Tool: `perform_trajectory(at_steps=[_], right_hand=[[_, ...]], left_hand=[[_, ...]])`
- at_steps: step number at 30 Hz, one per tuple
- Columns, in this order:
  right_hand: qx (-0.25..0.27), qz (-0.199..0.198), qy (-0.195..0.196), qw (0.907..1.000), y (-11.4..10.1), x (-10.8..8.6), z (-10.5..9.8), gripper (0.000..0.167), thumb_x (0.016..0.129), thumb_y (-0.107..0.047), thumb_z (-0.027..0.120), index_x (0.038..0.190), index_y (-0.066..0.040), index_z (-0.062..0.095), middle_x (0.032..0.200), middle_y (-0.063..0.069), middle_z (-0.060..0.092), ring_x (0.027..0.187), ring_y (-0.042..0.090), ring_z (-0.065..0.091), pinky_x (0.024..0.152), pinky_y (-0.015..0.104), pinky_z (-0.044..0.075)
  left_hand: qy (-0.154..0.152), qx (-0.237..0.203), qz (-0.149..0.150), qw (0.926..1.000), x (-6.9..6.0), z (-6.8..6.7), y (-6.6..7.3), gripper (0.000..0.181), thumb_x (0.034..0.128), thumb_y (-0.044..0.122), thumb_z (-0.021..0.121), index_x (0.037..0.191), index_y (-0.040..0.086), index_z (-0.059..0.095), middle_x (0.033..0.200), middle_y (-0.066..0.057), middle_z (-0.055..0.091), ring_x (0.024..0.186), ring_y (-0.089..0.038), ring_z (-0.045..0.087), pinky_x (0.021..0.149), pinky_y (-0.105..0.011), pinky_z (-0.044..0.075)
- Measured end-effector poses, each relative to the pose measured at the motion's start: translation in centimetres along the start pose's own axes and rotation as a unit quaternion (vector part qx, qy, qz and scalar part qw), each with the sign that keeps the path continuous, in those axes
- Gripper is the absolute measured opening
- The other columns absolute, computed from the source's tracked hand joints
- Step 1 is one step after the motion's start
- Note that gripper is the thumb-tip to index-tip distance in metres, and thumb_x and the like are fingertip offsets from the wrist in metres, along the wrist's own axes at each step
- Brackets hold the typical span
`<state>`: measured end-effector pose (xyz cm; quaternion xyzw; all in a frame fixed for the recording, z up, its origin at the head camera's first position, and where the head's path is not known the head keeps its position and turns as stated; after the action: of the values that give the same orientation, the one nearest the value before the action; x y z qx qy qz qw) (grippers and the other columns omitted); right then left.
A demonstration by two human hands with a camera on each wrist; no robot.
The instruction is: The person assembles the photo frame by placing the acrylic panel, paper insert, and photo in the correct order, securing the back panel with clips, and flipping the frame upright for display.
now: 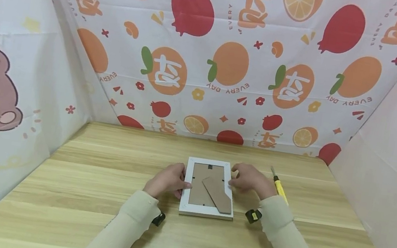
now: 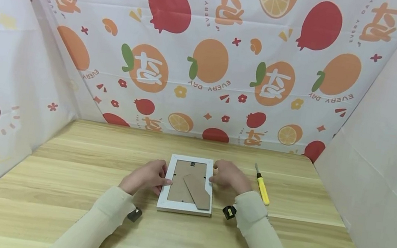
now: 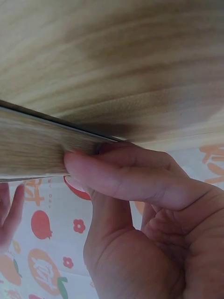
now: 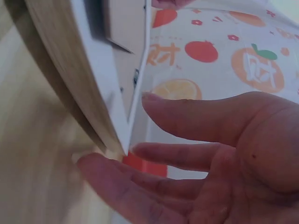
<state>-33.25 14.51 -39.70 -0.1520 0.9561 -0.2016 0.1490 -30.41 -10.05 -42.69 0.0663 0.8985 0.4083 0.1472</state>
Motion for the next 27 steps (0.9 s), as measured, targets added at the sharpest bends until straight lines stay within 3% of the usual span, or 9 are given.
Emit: perform_trajectory(at_steps=[4, 10, 13, 22, 27], right_hand=[[0.046, 0.01, -0.012, 0.9988, -0.1, 0.3, 0.8, 0.057, 0.093, -0.013, 0.075, 0.142, 0.004, 0.05, 0.121, 0.025, 0.07, 0.093, 0.024, 0.071, 0.078, 0.034, 0.063], [0.043, 0.013, -0.013, 0.9989, -0.1, 0.8, 1.3, 0.027, 0.089, -0.01, 0.078, 0.107, 0.002, 0.061, 0.097, 0.016, 0.072, 0.078, 0.019, 0.069, 0.075, 0.033, 0.06], [0.032, 0.011, -0.012, 0.9993, -0.1, 1.0, 1.5, 0.022, 0.089, -0.011, 0.079, 0.097, -0.001, 0.061, 0.084, 0.01, 0.07, 0.071, 0.017, 0.069, 0.071, 0.029, 0.056], [0.028, 0.012, -0.014, 0.9994, -0.2, 0.9, 1.9, 0.021, 0.089, -0.011, 0.078, 0.096, -0.001, 0.061, 0.08, 0.009, 0.069, 0.067, 0.018, 0.069, 0.068, 0.027, 0.054], [0.034, 0.021, -0.014, 0.9991, -0.4, 0.9, 1.7, 0.019, 0.091, -0.009, 0.077, 0.098, 0.0, 0.062, 0.084, 0.01, 0.069, 0.069, 0.019, 0.069, 0.069, 0.028, 0.055]], left_hand=[[0.0, 0.009, -0.004, 1.0, 0.0, 0.0, -0.2, 0.025, 0.0934, 0.009, 0.076, 0.103, -0.002, 0.056, 0.088, -0.013, 0.066, 0.061, -0.02, 0.071, 0.059, -0.031, 0.063], [-0.004, 0.028, -0.013, 0.9995, 0.0, -0.2, -0.2, 0.019, 0.0944, 0.013, 0.076, 0.093, -0.002, 0.063, 0.08, -0.012, 0.07, 0.06, -0.018, 0.072, 0.067, -0.033, 0.064], [-0.004, 0.043, -0.02, 0.9988, 0.0, -0.2, -0.1, 0.02, 0.095, 0.016, 0.075, 0.09, 0.0, 0.064, 0.079, -0.011, 0.071, 0.061, -0.018, 0.073, 0.071, -0.034, 0.063], [-0.006, 0.083, -0.002, 0.9965, -0.6, -0.1, 0.6, 0.017, 0.0987, 0.015, 0.07, 0.092, 0.001, 0.064, 0.078, -0.008, 0.069, 0.063, -0.018, 0.069, 0.061, -0.03, 0.06], [-0.018, 0.068, 0.027, 0.9971, -0.9, -0.4, 1.6, 0.013, 0.1025, 0.013, 0.064, 0.101, 0.0, 0.061, 0.085, -0.011, 0.068, 0.067, -0.021, 0.069, 0.061, -0.034, 0.063]])
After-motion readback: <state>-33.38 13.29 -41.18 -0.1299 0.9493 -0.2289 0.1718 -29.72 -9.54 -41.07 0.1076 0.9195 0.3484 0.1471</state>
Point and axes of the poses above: each hand's wrist, its own x-axis towards the middle knuckle, its own z-axis out of the palm, y = z × x, the point moved 4 cm from there along x, towards the middle knuckle
